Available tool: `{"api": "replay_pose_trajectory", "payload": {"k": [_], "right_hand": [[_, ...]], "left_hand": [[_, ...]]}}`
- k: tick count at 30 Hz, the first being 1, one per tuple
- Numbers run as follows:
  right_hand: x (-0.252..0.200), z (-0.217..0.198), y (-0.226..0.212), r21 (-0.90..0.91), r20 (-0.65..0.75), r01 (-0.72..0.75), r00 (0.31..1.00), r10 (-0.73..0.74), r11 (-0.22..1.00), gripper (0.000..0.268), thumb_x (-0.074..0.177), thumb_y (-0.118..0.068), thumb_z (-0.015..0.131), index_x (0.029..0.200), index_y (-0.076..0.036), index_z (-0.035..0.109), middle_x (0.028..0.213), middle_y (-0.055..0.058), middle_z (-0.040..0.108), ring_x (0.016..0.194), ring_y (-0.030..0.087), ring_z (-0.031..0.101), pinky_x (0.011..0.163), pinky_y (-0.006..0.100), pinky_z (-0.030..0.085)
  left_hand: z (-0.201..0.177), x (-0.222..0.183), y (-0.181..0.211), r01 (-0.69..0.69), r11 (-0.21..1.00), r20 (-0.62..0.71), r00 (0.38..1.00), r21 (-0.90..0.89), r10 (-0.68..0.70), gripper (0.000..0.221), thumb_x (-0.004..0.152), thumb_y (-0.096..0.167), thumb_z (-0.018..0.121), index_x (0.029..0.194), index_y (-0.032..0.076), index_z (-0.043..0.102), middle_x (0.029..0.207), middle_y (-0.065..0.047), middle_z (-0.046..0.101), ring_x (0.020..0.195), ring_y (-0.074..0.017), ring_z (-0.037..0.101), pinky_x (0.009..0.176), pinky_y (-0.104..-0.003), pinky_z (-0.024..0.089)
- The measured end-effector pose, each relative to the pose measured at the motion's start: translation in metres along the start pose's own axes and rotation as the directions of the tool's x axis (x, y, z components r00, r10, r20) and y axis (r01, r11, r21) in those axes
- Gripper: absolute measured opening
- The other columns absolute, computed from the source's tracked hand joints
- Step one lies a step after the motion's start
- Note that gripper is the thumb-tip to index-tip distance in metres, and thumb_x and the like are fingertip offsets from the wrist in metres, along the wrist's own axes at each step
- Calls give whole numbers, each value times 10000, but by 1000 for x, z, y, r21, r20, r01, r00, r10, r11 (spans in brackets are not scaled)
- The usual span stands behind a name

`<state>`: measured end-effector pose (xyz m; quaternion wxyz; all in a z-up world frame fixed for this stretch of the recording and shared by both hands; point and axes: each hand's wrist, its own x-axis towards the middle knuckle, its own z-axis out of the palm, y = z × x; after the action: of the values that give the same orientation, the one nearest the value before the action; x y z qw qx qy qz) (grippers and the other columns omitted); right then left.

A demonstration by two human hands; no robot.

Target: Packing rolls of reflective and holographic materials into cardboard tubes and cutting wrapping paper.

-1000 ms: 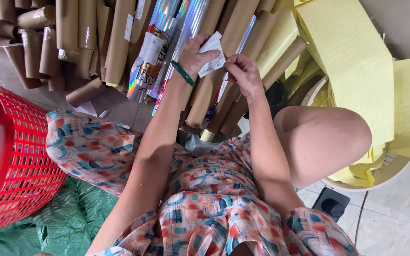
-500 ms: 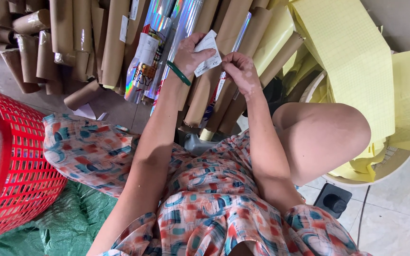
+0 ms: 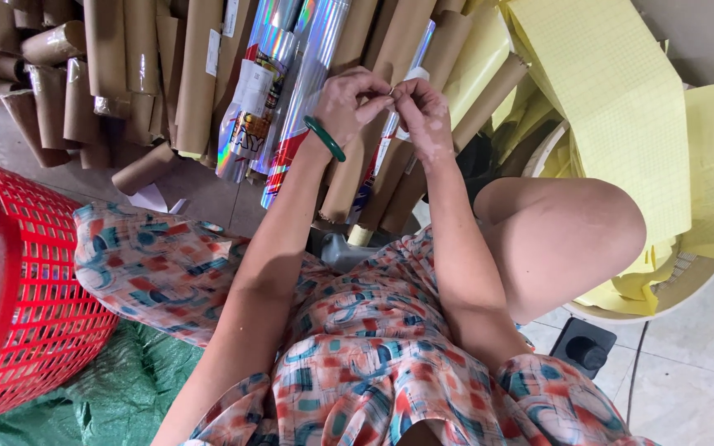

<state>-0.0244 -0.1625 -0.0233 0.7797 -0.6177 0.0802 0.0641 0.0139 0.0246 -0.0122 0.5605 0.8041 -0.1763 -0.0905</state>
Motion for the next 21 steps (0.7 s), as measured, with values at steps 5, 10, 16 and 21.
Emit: {"api": "replay_pose_trajectory", "payload": {"k": [5, 10, 16, 21], "right_hand": [[-8, 7, -24, -448, -13, 181, 978, -209, 876, 80, 980, -75, 691, 946, -4, 680, 778, 32, 632, 658, 110, 564, 599, 267, 447], [-15, 18, -42, -697, 69, 337, 910, -409, 633, 92, 937, -68, 723, 948, 11, 677, 843, 132, 679, 722, 250, 687, 675, 359, 534], [-9, 7, -25, -724, 73, 341, 902, -426, 599, 112, 928, -44, 707, 993, 18, 641, 889, 181, 679, 808, 349, 677, 740, 430, 535], [4, -25, 5, -787, -71, 227, 891, -449, 574, 106, 907, -57, 701, 945, -14, 612, 858, 146, 688, 758, 303, 683, 707, 413, 554]], "left_hand": [[4, -5, 26, -243, 934, -103, 955, 263, 278, 88, 891, 129, 743, 922, 47, 737, 953, -82, 706, 898, -271, 705, 818, -400, 566], [10, -7, 41, -310, 785, -143, 883, 536, 447, 61, 838, 110, 717, 824, 52, 707, 892, -82, 680, 831, -298, 702, 738, -443, 561], [17, 1, -1, -141, 970, -316, 928, 198, 199, 88, 827, 118, 733, 834, 31, 723, 810, -115, 706, 720, -288, 711, 666, -393, 583], [-7, 10, -62, 185, 826, -268, 889, -532, -372, 89, 895, 106, 684, 870, 26, 713, 773, -78, 714, 707, -179, 692, 653, -341, 582]]}}
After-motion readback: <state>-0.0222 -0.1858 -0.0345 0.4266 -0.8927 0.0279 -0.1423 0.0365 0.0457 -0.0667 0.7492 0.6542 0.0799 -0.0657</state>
